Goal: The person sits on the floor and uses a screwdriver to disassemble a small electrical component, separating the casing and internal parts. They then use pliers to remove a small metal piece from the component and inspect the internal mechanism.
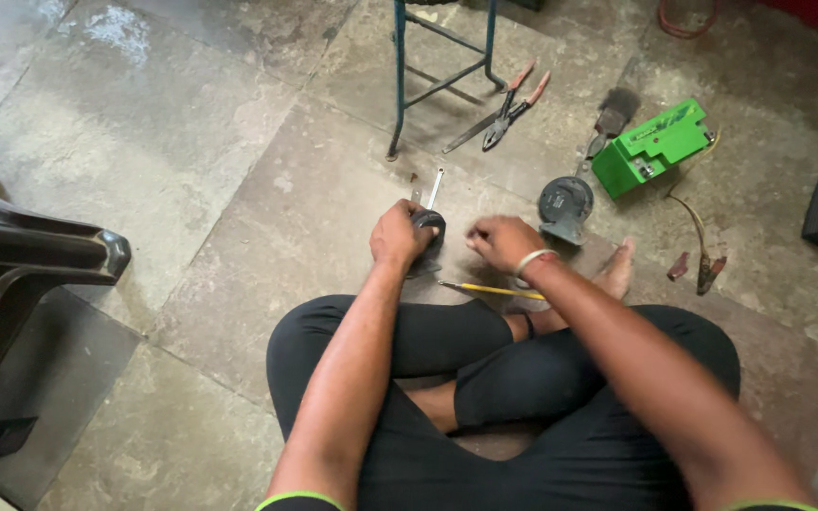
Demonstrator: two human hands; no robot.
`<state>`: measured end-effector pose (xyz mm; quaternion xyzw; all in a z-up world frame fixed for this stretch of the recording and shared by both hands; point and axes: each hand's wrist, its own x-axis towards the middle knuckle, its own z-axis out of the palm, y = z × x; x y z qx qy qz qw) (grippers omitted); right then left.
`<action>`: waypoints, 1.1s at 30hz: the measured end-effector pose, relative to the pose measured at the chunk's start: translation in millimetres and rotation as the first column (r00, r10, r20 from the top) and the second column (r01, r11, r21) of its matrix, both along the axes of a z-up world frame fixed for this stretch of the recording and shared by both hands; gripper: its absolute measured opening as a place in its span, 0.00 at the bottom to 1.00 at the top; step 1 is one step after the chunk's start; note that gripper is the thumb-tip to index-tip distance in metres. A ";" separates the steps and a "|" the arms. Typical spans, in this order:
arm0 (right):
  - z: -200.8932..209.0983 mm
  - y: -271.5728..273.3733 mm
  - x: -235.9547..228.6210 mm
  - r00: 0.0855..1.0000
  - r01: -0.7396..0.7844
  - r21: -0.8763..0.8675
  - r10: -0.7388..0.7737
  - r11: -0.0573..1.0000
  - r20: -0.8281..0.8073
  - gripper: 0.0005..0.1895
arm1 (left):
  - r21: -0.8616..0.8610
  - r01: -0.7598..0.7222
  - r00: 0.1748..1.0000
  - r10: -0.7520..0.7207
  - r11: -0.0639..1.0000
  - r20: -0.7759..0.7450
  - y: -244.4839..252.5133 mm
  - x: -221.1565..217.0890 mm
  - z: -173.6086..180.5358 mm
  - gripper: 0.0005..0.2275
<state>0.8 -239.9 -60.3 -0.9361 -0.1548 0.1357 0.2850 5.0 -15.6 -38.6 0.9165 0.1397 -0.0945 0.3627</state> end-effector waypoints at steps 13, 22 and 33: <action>1.4 47.9 22.2 0.959 0.118 0.508 -0.231 0.853 0.167 0.07 | 0.005 0.081 0.994 -0.082 0.997 0.069 -5.5 6.6 26.3 0.19; 23.6 36.1 23.1 0.977 -0.022 0.439 -0.072 0.898 0.198 0.08 | 0.027 0.025 0.997 -0.027 0.999 0.077 0.8 6.8 20.6 0.18; -40.9 41.9 29.5 0.930 0.314 0.444 -0.365 0.839 0.032 0.13 | -0.777 -0.370 0.922 0.302 0.510 -0.240 25.1 29.0 -3.2 0.23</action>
